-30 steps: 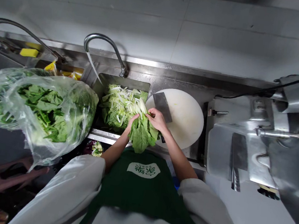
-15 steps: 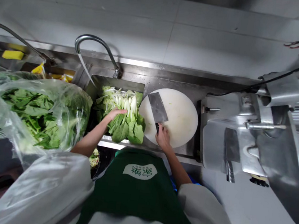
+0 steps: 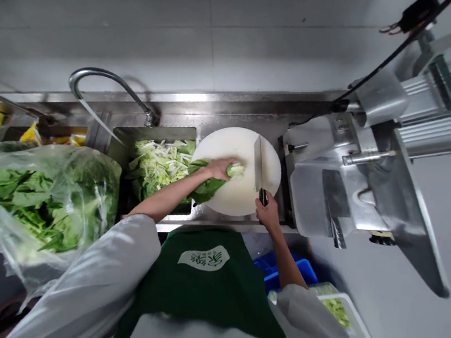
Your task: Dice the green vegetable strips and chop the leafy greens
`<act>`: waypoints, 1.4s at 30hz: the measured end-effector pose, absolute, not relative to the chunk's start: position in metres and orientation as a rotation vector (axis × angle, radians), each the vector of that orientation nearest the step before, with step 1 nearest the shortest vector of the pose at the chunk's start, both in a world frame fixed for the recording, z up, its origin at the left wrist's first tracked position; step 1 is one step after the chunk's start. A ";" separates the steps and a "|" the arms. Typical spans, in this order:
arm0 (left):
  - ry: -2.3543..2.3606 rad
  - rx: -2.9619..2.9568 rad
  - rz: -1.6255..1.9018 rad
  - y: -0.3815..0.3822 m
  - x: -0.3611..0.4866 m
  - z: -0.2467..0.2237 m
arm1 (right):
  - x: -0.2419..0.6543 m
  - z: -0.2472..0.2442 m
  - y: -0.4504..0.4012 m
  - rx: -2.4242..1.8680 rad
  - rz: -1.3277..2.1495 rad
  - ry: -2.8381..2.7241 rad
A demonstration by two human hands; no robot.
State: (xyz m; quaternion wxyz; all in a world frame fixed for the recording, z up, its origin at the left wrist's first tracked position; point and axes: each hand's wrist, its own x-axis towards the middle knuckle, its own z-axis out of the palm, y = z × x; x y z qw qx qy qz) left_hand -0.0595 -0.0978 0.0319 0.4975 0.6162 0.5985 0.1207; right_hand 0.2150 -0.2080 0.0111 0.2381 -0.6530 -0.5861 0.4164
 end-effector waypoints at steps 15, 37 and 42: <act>1.737 2.037 -0.076 -0.209 -0.004 0.011 | 0.212 0.002 -0.252 -1.808 1.305 -1.642; 2.011 2.027 -0.279 -0.127 -0.032 -0.008 | 0.186 0.049 -0.189 -2.152 0.917 -2.475; 1.983 2.083 -0.326 -0.117 -0.037 -0.012 | 0.181 0.079 -0.195 -2.128 0.880 -2.506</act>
